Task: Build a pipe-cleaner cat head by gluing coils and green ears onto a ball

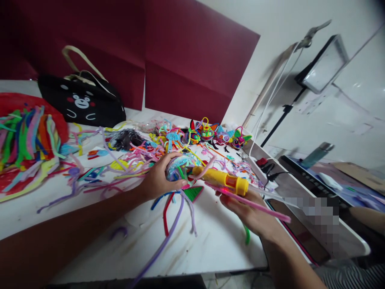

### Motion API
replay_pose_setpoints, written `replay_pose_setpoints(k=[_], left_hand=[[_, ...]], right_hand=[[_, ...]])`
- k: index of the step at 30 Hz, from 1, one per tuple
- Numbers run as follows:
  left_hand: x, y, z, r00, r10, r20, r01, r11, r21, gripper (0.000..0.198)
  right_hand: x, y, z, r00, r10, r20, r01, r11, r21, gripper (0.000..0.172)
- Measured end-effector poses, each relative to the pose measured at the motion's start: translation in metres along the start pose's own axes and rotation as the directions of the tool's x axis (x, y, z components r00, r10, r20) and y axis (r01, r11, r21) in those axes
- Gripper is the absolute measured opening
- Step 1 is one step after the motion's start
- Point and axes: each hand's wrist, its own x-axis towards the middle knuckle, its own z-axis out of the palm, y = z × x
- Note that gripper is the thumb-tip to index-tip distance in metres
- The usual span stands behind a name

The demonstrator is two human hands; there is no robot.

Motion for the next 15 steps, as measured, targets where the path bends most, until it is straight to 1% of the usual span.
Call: replay_pose_setpoints(k=[2, 4, 6, 7, 8, 9, 10, 11, 12, 13, 15], left_hand=[[-0.001, 0.000, 0.000, 1.000, 0.016, 0.010, -0.016, 0.999, 0.029, 0.078], [-0.001, -0.001, 0.001, 1.000, 0.022, 0.012, -0.023, 0.998, 0.052, 0.078], [-0.001, -0.003, 0.001, 1.000, 0.021, 0.013, -0.021, 0.997, 0.070, 0.077], [-0.001, -0.003, 0.002, 1.000, 0.020, 0.013, -0.021, 0.997, 0.078, 0.077], [-0.001, -0.003, 0.002, 1.000, 0.019, 0.016, -0.020, 0.996, 0.084, 0.077], [-0.001, -0.003, 0.002, 1.000, 0.020, 0.018, -0.021, 0.996, 0.085, 0.076], [-0.001, -0.003, 0.002, 1.000, 0.021, 0.018, -0.022, 0.996, 0.084, 0.076], [-0.001, -0.003, 0.002, 1.000, 0.022, 0.017, -0.023, 0.996, 0.080, 0.076], [-0.001, -0.002, 0.002, 1.000, 0.021, 0.017, -0.023, 0.997, 0.078, 0.076], [-0.001, -0.002, 0.002, 1.000, 0.021, 0.017, -0.022, 0.997, 0.077, 0.075], [-0.001, -0.001, 0.002, 1.000, 0.024, 0.011, -0.025, 0.997, 0.076, 0.075]], right_hand=[[-0.004, 0.006, -0.001, 0.999, 0.033, 0.018, -0.034, 0.999, 0.034, 0.024], [-0.008, 0.016, -0.004, 0.997, 0.064, 0.040, -0.068, 0.991, 0.112, 0.021], [-0.008, 0.027, -0.007, 0.996, 0.065, 0.063, -0.076, 0.979, 0.190, 0.020], [-0.007, 0.032, -0.009, 0.997, 0.060, 0.053, -0.070, 0.978, 0.198, 0.020], [-0.006, 0.035, -0.012, 0.999, 0.046, 0.017, -0.048, 0.985, 0.163, 0.021], [-0.003, 0.038, -0.014, 0.999, 0.022, -0.048, -0.019, 0.997, 0.076, 0.020], [-0.001, 0.040, -0.017, 0.990, -0.018, -0.137, 0.010, 0.998, -0.058, 0.018], [0.001, 0.041, -0.019, 0.972, -0.084, -0.221, 0.036, 0.977, -0.211, 0.016], [0.003, 0.043, -0.021, 0.948, -0.167, -0.272, 0.065, 0.935, -0.349, 0.015], [0.003, 0.044, -0.023, 0.929, -0.245, -0.278, 0.100, 0.889, -0.447, 0.015], [0.003, 0.047, -0.026, 0.918, -0.336, -0.210, 0.174, 0.818, -0.548, 0.016]])
